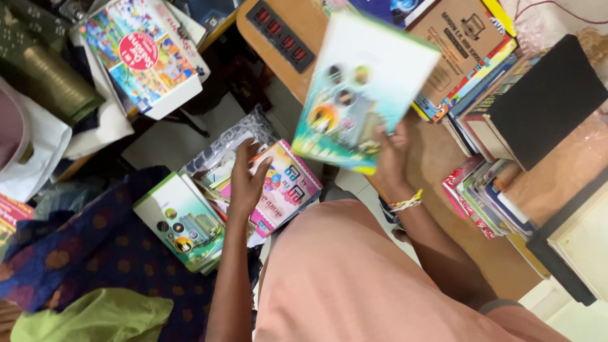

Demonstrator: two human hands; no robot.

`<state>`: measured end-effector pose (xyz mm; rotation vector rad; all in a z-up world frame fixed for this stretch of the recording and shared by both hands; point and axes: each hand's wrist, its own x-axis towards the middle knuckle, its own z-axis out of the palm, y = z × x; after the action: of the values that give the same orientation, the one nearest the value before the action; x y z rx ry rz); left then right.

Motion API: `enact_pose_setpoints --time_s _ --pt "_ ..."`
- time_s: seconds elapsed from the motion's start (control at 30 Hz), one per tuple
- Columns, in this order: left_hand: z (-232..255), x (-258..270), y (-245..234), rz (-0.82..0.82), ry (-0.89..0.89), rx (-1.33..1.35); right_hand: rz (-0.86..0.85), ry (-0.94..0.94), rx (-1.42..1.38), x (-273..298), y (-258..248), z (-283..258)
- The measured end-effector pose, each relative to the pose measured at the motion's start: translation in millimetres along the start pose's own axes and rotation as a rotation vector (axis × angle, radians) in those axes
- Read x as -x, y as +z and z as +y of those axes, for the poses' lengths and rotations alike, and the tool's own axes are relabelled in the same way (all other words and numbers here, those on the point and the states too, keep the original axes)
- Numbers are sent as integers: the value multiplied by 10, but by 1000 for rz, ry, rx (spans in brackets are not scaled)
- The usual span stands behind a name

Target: The person sorts various books and educational materials by picking them up from a pile on the left and placing them onto stacks on the wooden desk.

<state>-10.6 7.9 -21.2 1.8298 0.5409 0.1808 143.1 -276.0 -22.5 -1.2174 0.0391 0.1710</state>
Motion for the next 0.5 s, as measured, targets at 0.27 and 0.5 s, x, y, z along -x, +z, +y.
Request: enact_pose_setpoints --time_s 0.27,0.5 --pt "-1748 627 -364 120 -212 -646 426 -169 123 -1062 -1262 106" --pt "-2153 912 -391 -123 -243 -1118 432 -215 263 -1692 -1654 176"
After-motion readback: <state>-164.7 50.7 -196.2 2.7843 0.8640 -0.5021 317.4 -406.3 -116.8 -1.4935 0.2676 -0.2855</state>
